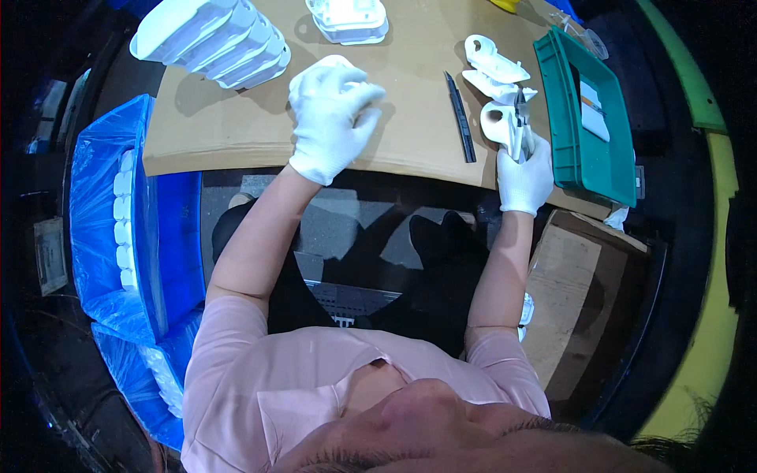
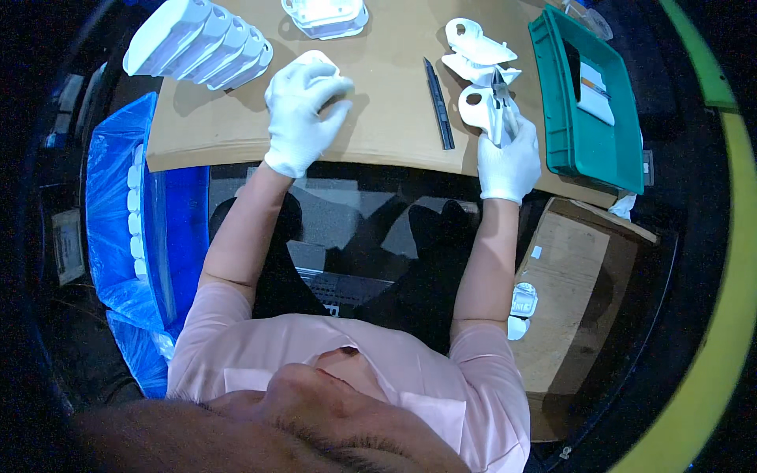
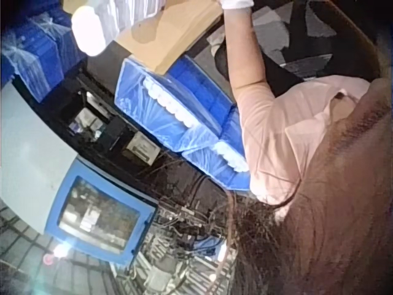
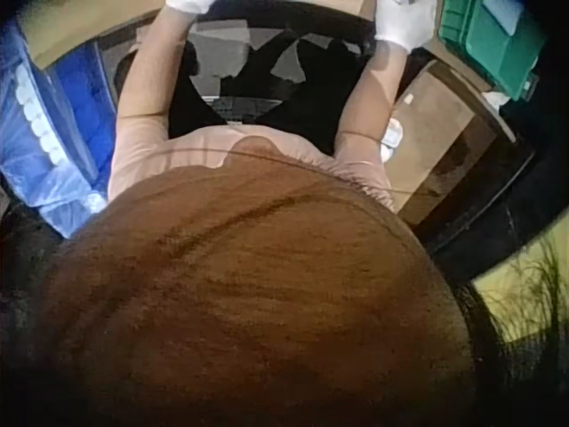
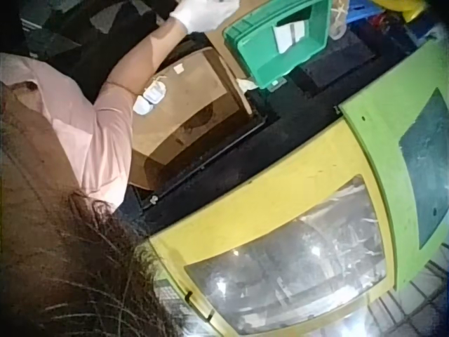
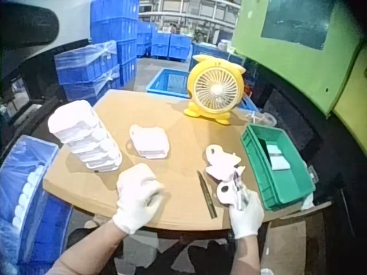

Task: Trim excess material from plastic parts using pliers and sort them into bins.

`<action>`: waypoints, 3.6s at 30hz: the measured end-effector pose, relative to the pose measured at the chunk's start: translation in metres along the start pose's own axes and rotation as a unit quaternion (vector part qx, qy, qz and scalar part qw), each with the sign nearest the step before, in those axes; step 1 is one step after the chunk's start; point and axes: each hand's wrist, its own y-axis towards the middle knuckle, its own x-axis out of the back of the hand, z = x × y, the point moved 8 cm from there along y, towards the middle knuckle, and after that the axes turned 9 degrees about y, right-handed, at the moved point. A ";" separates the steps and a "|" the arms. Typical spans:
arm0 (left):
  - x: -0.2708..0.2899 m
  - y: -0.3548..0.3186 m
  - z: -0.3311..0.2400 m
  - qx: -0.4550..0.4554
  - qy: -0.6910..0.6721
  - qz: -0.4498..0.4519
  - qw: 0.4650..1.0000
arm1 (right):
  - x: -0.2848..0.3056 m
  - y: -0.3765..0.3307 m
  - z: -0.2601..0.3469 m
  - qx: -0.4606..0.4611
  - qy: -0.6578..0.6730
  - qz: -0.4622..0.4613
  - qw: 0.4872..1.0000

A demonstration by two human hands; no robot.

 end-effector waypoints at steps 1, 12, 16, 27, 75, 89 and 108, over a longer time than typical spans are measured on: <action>0.005 -0.001 0.003 0.026 0.016 -0.034 0.999 | 0.001 0.000 -0.002 0.013 0.000 -0.014 1.000; 0.024 -0.013 -0.036 -0.142 -0.151 -0.104 0.973 | 0.015 -0.088 0.108 0.434 0.264 0.004 0.861; 0.011 -0.018 -0.020 -0.085 -0.264 -0.013 0.961 | -0.002 -0.092 0.113 0.397 0.319 0.016 0.860; 0.015 -0.019 0.017 0.095 -0.495 -0.095 0.859 | -0.074 -0.084 0.112 -0.010 0.659 0.209 0.723; -0.013 -0.016 0.015 0.205 -0.520 0.144 0.817 | -0.045 -0.106 0.118 0.232 0.144 0.372 0.887; -0.018 -0.016 0.009 0.122 -0.527 0.177 0.822 | -0.045 -0.107 0.116 0.254 0.071 0.374 0.889; -0.020 -0.014 0.005 0.149 -0.591 0.122 0.783 | -0.042 -0.098 0.102 0.294 0.157 0.274 0.902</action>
